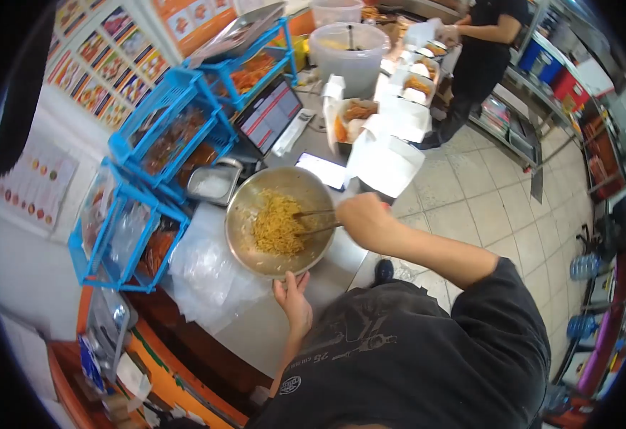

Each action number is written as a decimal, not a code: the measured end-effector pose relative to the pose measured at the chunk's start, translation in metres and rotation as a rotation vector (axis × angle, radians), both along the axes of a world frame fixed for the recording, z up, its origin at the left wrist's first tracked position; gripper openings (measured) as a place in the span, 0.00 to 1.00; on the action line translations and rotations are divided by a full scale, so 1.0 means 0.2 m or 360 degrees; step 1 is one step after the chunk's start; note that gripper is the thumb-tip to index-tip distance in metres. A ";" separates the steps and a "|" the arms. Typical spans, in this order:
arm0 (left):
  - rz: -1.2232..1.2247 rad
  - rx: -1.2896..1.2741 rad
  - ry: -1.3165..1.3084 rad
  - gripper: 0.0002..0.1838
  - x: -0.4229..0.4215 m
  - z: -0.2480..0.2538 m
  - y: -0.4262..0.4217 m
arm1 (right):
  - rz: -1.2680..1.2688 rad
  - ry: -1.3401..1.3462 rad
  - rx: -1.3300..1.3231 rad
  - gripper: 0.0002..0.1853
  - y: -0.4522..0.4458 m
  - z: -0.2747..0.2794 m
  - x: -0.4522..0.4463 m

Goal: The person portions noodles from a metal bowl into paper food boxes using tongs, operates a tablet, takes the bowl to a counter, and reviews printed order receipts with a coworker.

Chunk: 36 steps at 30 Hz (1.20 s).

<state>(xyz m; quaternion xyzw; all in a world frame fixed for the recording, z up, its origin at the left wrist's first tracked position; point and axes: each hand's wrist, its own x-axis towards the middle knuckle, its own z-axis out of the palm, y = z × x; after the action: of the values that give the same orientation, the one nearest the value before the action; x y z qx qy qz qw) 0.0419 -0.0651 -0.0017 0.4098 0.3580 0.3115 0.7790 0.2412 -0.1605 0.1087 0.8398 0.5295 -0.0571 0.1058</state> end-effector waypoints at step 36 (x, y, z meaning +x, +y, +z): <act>-0.0021 0.0666 0.1512 0.30 2.40 -3.12 0.00 | -0.1931 0.2084 0.1734 0.13 -1.71 -2.90 0.96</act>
<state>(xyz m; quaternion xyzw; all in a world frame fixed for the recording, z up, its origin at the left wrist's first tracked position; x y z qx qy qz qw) 0.5227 -0.0656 -0.6254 0.6553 0.5995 0.1511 0.4340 0.4330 -0.5030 -0.4707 0.7035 -0.0730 -0.2981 -0.6410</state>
